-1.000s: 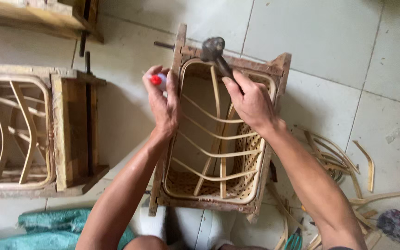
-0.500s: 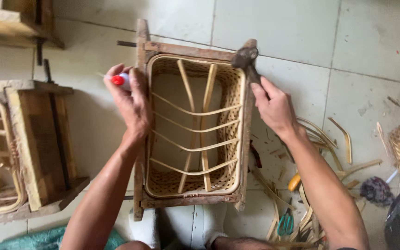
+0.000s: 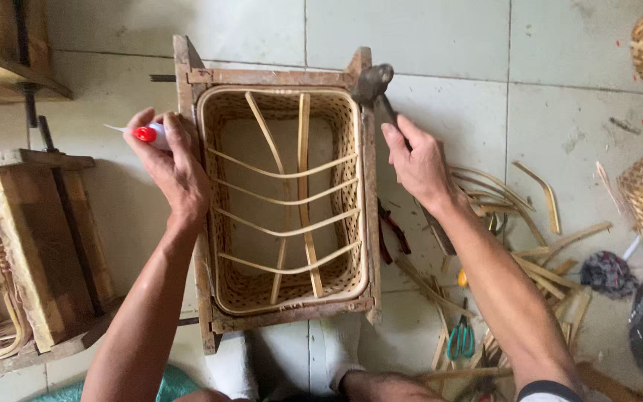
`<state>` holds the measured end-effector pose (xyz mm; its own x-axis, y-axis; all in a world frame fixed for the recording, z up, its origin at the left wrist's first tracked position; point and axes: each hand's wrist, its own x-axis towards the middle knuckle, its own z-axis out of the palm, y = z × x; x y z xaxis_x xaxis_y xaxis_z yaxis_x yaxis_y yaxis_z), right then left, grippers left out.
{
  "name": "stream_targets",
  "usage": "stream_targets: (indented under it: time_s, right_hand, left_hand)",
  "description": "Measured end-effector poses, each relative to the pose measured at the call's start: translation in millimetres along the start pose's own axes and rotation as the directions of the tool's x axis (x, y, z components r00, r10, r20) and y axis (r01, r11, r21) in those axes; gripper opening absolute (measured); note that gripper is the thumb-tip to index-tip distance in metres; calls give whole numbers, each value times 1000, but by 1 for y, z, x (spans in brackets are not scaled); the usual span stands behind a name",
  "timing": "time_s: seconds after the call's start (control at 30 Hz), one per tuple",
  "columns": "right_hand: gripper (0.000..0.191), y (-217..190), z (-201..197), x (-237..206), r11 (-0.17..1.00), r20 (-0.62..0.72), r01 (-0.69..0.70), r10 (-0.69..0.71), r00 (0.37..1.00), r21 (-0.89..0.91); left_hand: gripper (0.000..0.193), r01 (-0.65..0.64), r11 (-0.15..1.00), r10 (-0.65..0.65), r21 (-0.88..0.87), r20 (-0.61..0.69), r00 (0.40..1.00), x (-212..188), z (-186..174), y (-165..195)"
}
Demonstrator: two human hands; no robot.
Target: The person applies glue to the joints of a rectangular woven basket frame and secures the pieces using a hammer and pliers. They then insert a long bamboo strip into the basket structure.
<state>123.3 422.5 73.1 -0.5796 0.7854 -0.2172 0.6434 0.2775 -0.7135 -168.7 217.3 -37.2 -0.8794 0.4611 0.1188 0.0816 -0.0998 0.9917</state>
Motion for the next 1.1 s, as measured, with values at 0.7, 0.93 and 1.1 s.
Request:
stream_targets:
  time_s: [0.7, 0.93, 1.1]
  right_hand:
    - [30, 164, 75, -236, 934, -437, -303, 197, 878, -188]
    - [44, 72, 12, -169, 996, -207, 42, -56, 977, -75]
    - [36, -8, 44, -109, 911, 152, 327, -371, 916, 252]
  left_hand:
    - [34, 283, 947, -308, 151, 675, 670, -86, 45, 88]
    - [45, 473, 877, -354, 92, 788, 504, -119, 74, 109]
    - [51, 374, 928, -212, -9, 811, 546, -122, 89, 119]
